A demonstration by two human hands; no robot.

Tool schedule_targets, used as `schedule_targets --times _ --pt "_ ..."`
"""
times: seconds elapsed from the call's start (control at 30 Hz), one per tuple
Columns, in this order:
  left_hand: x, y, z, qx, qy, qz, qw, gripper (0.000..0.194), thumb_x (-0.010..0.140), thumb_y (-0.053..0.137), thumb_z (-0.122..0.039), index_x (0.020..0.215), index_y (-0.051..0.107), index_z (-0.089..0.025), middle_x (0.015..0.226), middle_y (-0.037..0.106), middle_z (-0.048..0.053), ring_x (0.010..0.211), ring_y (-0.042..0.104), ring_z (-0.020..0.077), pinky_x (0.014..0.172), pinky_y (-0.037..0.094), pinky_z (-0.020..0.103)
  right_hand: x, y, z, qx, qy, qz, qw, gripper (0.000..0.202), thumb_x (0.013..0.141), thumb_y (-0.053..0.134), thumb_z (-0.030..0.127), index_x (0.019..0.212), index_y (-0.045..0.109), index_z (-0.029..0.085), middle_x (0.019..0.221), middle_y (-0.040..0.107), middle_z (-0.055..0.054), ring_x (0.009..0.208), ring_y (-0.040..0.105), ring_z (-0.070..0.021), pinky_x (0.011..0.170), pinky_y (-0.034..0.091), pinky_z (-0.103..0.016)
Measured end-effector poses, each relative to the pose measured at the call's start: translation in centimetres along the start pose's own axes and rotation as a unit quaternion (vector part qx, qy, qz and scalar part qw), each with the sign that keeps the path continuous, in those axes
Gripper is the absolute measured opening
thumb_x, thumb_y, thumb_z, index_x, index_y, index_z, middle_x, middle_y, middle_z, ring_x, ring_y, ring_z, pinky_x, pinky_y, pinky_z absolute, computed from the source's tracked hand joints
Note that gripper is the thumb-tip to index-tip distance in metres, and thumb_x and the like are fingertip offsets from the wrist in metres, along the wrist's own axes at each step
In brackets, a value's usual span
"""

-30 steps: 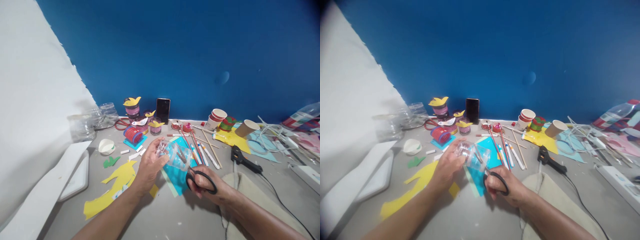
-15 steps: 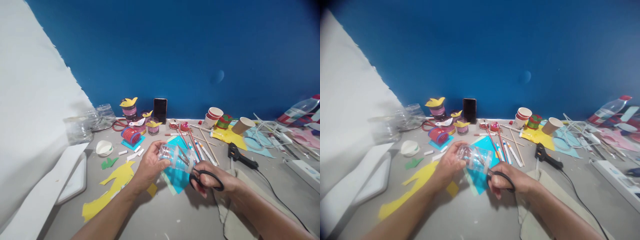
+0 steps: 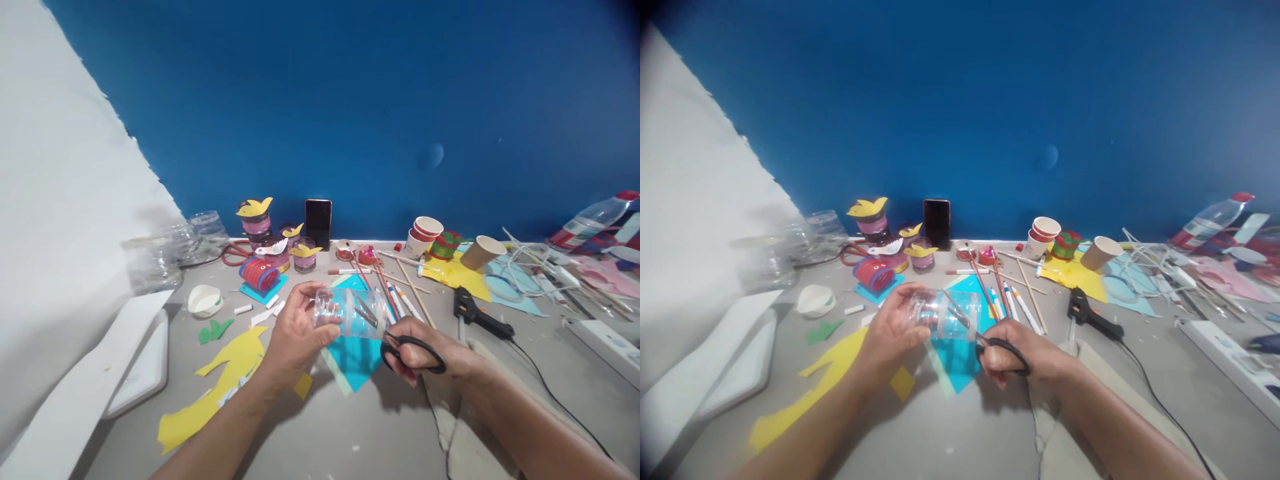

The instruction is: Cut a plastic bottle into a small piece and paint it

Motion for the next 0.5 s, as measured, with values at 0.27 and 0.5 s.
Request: schedule_targets --times 0.27,0.5 --pt "0.3 -0.1 -1.9 0.085 0.003 -0.002 0.996 0.062 0.069 0.092 -0.035 0.122 0.062 -0.023 0.119 0.061 0.008 0.099 0.065 0.0225 0.076 0.057 0.03 0.4 -0.8 -0.4 -0.086 0.023 -0.005 0.996 0.079 0.07 0.065 0.092 0.068 0.066 0.013 0.06 0.06 -0.002 0.058 0.05 -0.0123 0.053 0.03 -0.025" --pt "0.5 -0.7 0.1 0.078 0.049 -0.045 0.995 0.062 0.069 0.091 -0.036 0.122 0.061 -0.024 0.117 0.065 0.006 0.098 0.067 0.0224 0.078 0.057 0.032 0.8 -0.8 -1.2 -0.105 0.011 -0.06 0.993 0.079 0.069 0.065 0.092 0.071 0.066 0.014 0.062 0.058 -0.001 0.059 0.048 -0.0119 0.054 0.03 -0.026"
Point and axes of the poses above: each hand's wrist, its own x-axis towards the middle knuckle, its own y-axis out of the palm, z = x × y, the point moved 1 cm from there along x, towards the middle knuckle
